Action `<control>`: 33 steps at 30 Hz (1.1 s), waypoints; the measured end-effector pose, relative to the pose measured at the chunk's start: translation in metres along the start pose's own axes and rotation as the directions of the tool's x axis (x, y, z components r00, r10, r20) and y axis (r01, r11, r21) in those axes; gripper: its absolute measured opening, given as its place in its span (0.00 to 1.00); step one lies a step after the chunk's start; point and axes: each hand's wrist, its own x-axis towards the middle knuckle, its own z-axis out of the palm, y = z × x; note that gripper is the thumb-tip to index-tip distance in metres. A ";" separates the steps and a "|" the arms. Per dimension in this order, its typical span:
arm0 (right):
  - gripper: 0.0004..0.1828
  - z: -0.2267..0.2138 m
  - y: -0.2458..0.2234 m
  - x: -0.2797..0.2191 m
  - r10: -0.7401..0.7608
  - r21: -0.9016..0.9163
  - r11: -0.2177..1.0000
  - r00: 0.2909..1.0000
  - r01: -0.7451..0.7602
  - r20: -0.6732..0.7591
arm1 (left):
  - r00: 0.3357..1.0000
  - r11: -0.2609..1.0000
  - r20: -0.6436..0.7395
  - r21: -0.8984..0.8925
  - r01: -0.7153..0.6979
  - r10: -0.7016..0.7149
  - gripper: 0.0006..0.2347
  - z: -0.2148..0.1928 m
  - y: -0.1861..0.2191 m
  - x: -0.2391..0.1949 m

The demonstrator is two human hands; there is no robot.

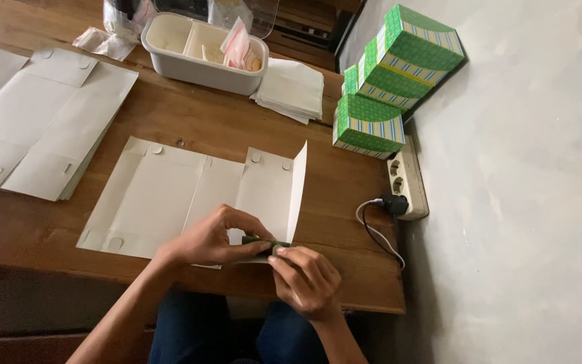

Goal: The person folds a flat cardboard sheet along pre-scored lines to form a small rectangular box. They press the edges and tabs to secure the shape, then place the finished box on a stack of similar boxes on the table.

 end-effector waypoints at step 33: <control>0.13 -0.007 -0.002 -0.003 -0.053 -0.025 0.998 0.999 0.053 -0.005 | 0.998 0.969 0.001 0.241 0.062 -0.064 0.05 0.003 0.023 -0.013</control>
